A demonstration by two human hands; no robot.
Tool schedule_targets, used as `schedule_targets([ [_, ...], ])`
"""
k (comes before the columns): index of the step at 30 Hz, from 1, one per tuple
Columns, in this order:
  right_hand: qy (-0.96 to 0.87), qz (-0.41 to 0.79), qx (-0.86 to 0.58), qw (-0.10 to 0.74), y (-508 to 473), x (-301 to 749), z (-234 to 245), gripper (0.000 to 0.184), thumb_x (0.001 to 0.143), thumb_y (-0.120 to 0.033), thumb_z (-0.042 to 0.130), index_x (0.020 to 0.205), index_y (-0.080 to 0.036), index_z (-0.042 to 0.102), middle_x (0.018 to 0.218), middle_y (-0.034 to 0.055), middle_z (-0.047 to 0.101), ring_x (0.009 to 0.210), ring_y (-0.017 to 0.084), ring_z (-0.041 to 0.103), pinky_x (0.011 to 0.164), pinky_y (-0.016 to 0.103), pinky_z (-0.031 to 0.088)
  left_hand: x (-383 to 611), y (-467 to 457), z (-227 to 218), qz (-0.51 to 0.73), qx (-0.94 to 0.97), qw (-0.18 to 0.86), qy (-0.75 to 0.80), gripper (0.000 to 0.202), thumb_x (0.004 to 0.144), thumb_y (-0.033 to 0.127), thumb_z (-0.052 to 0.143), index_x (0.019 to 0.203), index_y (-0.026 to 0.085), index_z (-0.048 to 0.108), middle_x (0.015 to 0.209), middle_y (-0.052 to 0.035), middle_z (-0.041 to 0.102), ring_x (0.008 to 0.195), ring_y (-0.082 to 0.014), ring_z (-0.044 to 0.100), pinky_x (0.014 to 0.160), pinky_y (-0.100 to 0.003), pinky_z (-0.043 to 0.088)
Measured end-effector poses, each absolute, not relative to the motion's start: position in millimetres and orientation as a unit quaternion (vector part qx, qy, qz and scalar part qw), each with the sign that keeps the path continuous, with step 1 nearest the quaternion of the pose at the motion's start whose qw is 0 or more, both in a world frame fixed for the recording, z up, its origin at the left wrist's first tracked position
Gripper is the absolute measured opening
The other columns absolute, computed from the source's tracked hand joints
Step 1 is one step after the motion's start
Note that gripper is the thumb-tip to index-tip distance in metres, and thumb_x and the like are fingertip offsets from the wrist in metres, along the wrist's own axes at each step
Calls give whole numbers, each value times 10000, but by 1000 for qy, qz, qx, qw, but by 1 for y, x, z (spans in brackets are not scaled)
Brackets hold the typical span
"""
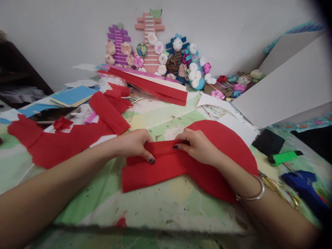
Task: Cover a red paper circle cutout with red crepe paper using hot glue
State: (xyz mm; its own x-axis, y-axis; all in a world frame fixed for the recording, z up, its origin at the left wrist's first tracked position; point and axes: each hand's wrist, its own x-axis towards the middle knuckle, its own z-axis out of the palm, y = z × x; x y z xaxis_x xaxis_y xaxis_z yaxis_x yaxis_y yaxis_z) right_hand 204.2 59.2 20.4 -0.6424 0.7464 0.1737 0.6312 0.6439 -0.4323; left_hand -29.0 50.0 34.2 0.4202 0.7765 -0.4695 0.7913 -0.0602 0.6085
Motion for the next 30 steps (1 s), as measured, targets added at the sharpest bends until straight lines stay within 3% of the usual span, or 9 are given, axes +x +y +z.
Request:
schedule_targets([
  [16,-857,215,-387,263,54,201,15,81,800,-105,669,756,-164,702,669,-8,579,638,101,506,627,241,376,-38,52,34,-12,712,445,543,249,594,367,773,741,167,754,737,-60,743,665,-192,652,528,-225,438],
  [21,-867,208,-387,237,54,202,16,19,768,-147,716,772,-161,705,668,-5,574,646,112,514,612,244,378,-38,51,34,-5,724,440,531,247,626,373,745,750,159,752,741,-61,740,657,-186,646,505,-216,411],
  [24,-874,200,-386,217,54,203,17,70,732,-168,758,786,-173,715,685,3,593,694,133,521,633,257,380,-38,50,35,-7,730,435,528,255,633,380,739,757,158,748,745,-58,739,661,-185,643,507,-212,412],
  [30,-894,191,-338,222,51,206,15,83,774,-110,703,737,-182,688,666,-3,633,752,154,500,679,280,362,-39,46,36,-7,763,419,492,261,671,393,716,805,172,754,719,-27,725,628,-150,615,512,-198,402],
])
